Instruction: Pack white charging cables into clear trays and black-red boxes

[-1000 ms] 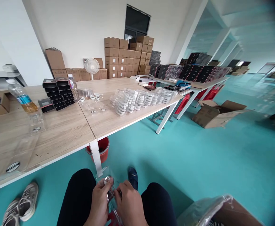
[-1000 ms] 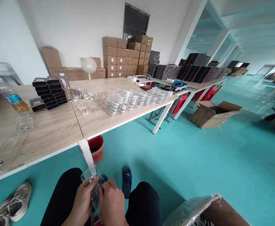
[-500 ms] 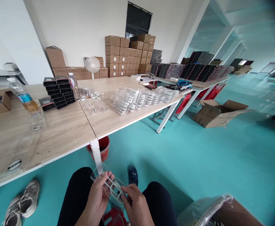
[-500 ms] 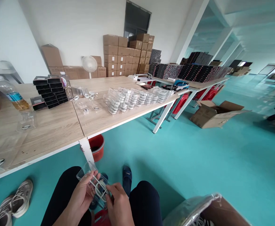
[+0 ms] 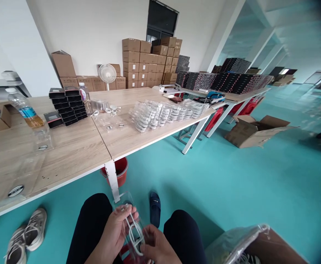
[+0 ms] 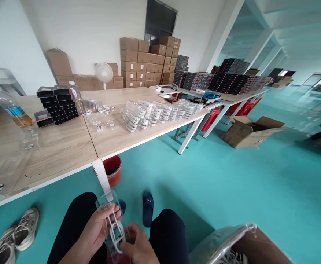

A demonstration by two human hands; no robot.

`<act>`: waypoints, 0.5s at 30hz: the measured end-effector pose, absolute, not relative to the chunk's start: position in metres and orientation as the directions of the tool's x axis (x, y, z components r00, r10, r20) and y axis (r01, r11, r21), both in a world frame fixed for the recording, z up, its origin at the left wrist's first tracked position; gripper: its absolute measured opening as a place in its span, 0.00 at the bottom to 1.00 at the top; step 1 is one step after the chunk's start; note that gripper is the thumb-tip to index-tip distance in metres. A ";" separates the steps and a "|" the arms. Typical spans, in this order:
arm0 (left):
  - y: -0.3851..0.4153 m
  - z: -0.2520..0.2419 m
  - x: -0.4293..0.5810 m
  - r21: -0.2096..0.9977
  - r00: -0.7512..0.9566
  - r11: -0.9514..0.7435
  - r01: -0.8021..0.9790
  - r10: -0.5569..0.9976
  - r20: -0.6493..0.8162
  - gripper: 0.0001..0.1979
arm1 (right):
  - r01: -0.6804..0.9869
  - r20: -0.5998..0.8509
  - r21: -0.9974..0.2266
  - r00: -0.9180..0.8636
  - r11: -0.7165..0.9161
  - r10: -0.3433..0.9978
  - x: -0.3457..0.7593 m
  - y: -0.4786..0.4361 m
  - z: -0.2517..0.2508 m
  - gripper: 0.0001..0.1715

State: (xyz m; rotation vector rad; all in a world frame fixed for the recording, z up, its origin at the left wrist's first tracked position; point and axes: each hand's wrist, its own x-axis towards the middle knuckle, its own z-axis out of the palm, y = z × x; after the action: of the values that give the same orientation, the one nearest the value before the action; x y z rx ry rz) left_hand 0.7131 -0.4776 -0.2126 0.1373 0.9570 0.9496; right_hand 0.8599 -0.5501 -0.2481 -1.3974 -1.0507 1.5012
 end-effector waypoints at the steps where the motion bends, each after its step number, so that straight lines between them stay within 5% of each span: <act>1: -0.479 -0.211 0.713 0.496 0.250 0.626 -0.602 0.737 -0.627 0.10 | -0.032 -0.329 -0.943 -0.092 -0.333 0.940 0.861 -0.550 -0.242 0.30; 5: -0.486 -0.206 0.715 0.507 0.337 0.686 -0.522 0.712 -0.616 0.12 | -0.098 -0.290 -0.950 -0.092 -0.298 0.953 0.860 -0.542 -0.220 0.27; 11: -0.493 -0.212 0.717 0.501 0.275 0.713 -0.490 0.672 -0.687 0.13 | 0.313 -0.229 -0.922 0.031 -0.227 0.973 0.852 -0.539 -0.214 0.17; 15: -0.489 -0.213 0.715 0.478 0.265 0.732 -0.486 0.644 -0.718 0.12 | 0.341 -0.209 -0.915 0.061 -0.218 0.976 0.848 -0.540 -0.219 0.19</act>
State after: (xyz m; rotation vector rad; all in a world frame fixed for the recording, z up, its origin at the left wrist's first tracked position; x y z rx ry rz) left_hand 0.7147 -0.4892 -0.2129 0.1740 1.0543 0.7682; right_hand 0.8482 -0.5401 -0.2191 -1.6485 -1.3358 1.1643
